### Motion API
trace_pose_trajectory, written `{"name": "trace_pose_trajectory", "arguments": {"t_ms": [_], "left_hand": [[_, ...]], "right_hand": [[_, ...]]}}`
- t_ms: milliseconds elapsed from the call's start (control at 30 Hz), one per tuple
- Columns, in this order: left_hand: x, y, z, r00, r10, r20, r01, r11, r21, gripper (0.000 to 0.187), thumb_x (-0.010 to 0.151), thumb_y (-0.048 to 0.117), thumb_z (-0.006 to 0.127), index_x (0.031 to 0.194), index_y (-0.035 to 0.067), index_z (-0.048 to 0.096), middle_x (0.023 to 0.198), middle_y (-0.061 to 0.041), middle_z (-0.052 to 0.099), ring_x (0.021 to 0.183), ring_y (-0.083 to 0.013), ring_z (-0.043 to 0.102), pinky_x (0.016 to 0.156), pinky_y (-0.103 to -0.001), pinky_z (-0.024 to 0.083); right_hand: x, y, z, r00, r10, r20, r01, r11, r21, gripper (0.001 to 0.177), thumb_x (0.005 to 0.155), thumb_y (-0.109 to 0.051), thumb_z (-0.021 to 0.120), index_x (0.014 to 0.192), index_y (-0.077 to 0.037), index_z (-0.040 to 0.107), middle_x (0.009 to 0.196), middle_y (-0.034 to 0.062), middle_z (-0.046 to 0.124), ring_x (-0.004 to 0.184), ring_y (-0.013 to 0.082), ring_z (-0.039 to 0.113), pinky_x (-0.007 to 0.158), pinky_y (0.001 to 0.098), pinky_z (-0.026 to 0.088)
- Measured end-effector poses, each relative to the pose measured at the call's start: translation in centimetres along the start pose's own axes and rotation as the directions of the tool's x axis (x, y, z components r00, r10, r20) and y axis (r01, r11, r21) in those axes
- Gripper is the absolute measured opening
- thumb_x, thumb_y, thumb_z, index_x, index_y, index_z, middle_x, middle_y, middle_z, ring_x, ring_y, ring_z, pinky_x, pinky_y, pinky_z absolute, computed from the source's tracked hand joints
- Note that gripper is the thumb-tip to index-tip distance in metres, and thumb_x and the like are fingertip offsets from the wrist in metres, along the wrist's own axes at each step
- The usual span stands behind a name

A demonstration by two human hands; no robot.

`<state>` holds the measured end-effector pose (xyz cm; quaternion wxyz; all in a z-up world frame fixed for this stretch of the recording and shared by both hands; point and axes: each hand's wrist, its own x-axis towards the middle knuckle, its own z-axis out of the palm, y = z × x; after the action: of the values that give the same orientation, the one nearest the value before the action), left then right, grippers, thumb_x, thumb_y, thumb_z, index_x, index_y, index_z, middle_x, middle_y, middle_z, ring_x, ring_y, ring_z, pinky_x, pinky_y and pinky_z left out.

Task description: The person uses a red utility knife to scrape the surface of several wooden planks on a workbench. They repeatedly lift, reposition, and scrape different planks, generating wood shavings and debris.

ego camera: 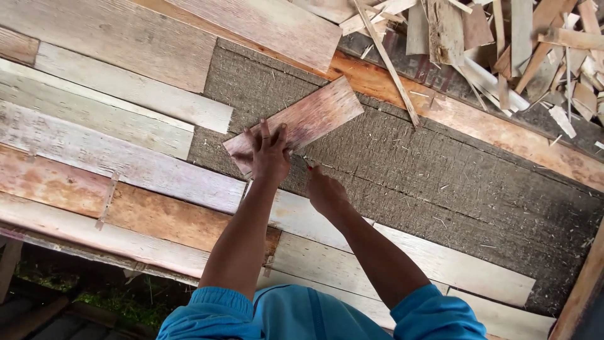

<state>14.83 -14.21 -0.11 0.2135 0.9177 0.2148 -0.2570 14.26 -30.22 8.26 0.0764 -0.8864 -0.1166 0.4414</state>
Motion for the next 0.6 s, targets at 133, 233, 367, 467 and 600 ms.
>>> {"name": "trace_pose_trajectory", "arguments": {"t_ms": [133,233,367,467,600], "left_hand": [[-0.7,0.2,-0.8,1.000,0.003,0.008,-0.003,1.000,-0.025,0.067,0.105,0.039,0.048,0.163,0.049,0.016,0.175,-0.001,-0.016,0.155,-0.0460,-0.021,0.096,-0.096,0.006],[-0.7,0.0,-0.7,1.000,0.016,0.008,-0.015,1.000,-0.010,0.069,0.105,0.041,0.049,0.164,0.050,0.012,0.174,-0.002,-0.016,0.155,-0.0466,-0.022,0.096,-0.096,0.006],[-0.4,0.1,-0.6,1.000,0.020,0.012,-0.019,1.000,-0.021,0.069,0.106,0.042,0.049,0.164,0.048,0.012,0.175,-0.003,-0.016,0.154,-0.0469,-0.022,0.096,-0.096,0.008],[-1.0,0.3,-1.4,1.000,0.017,0.017,-0.016,0.999,-0.029,0.068,0.107,0.043,0.048,0.164,0.048,0.012,0.175,-0.003,-0.017,0.154,-0.0465,-0.023,0.098,-0.095,0.009],[-0.4,0.0,-0.5,1.000,0.018,0.022,-0.017,0.999,-0.035,0.068,0.108,0.043,0.048,0.165,0.046,0.011,0.174,-0.002,-0.020,0.154,-0.0462,-0.024,0.098,-0.095,0.008]], "right_hand": [[-0.1,-0.2,-0.4,0.995,-0.037,-0.088,0.037,0.999,-0.003,0.034,0.108,-0.024,0.034,0.132,-0.001,0.040,0.098,0.0306,0.072,0.093,0.0444,0.076,0.075,0.0549,0.061],[0.3,-1.2,-0.6,0.991,-0.056,-0.120,0.060,0.998,0.030,0.031,0.109,-0.025,0.032,0.129,-0.002,0.040,0.098,0.0302,0.072,0.090,0.0440,0.076,0.072,0.0544,0.062],[2.3,-0.6,0.9,0.988,-0.078,-0.130,0.078,0.997,-0.009,0.036,0.109,-0.026,0.031,0.133,0.002,0.036,0.095,0.0309,0.072,0.087,0.0438,0.076,0.068,0.0541,0.061],[1.7,-1.1,0.2,0.991,-0.067,-0.115,0.066,0.998,-0.012,0.038,0.109,-0.026,0.031,0.134,0.002,0.036,0.096,0.0310,0.072,0.090,0.0450,0.075,0.070,0.0559,0.060],[-0.1,-2.6,-1.8,0.996,-0.022,-0.085,0.026,0.999,0.042,0.032,0.107,-0.027,0.035,0.128,-0.004,0.042,0.098,0.0303,0.072,0.096,0.0476,0.074,0.075,0.0591,0.059]]}}
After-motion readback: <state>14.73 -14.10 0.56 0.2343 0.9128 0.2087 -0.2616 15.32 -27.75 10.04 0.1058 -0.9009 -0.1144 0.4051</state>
